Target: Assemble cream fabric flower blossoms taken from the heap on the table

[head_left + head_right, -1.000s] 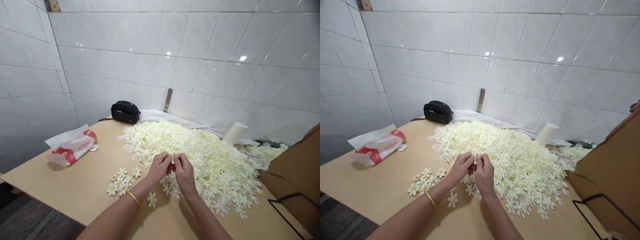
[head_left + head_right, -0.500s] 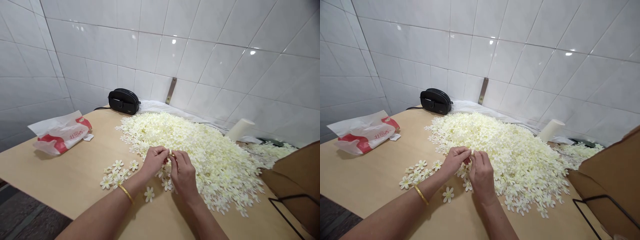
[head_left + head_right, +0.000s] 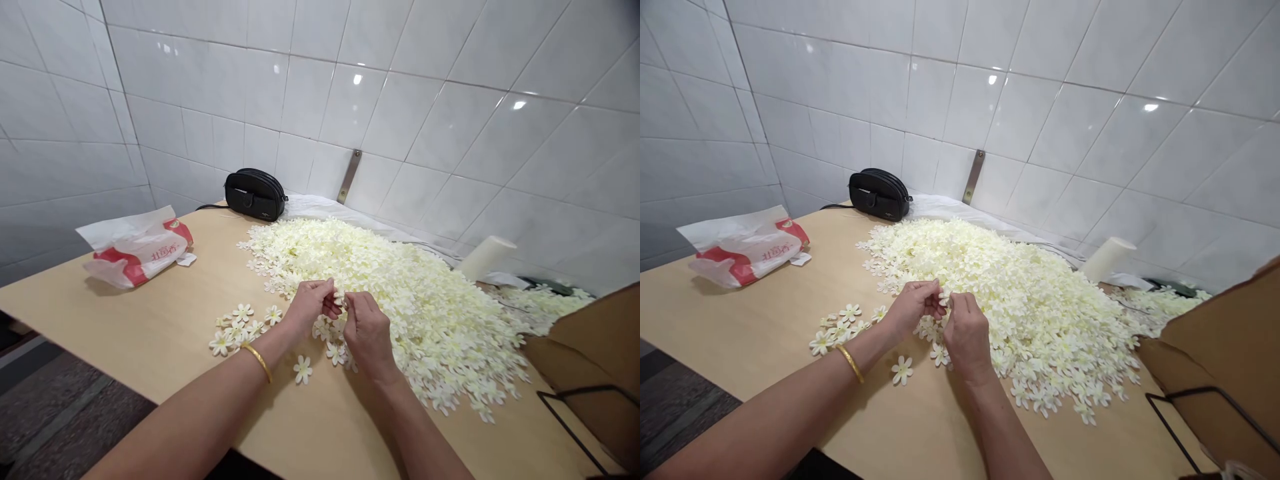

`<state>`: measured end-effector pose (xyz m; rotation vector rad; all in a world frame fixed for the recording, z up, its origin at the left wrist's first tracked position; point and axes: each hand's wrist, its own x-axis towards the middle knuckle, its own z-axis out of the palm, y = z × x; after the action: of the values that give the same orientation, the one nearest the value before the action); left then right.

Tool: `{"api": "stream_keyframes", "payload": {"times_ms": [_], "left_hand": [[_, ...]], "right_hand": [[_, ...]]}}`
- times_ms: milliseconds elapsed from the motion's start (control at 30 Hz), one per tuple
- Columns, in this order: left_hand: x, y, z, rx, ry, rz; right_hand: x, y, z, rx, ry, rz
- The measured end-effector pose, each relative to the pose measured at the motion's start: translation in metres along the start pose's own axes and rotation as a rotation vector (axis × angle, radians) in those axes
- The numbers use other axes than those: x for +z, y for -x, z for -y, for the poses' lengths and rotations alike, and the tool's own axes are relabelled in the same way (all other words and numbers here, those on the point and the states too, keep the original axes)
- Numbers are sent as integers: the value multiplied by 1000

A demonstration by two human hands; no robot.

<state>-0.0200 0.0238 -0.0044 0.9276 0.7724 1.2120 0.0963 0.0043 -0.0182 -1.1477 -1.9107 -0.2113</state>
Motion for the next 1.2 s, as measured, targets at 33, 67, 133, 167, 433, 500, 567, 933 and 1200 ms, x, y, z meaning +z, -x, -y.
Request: {"api": "stream_keyframes", "payload": {"times_ms": [33,67,133,167,433,500,567,933,1200], "left_hand": [[-1,0,1,-14,21,9],[-2,0,1,-25,41,22],[-4,-1,2,-48,80,68],[-5,-1,2,-60,105,94],[-10,-5,2,-140,268,175],[-10,-6,1,-141,284,169],[-10,-6,0,-141,310,158],[-20,-14,-12,-173,508,-44],[-30,-20,-19,-90,529,-210]], "right_hand": [[1,0,0,1,15,-1],[2,0,0,11,16,-7],[2,0,2,77,-27,-31],[2,-1,4,139,-75,-44],[-3,-5,11,565,-671,-20],[-2,-5,9,589,-750,-29],[-1,-5,7,618,-852,-43],[-1,-6,4,723,-1026,-62],[1,0,9,190,-110,75]]}}
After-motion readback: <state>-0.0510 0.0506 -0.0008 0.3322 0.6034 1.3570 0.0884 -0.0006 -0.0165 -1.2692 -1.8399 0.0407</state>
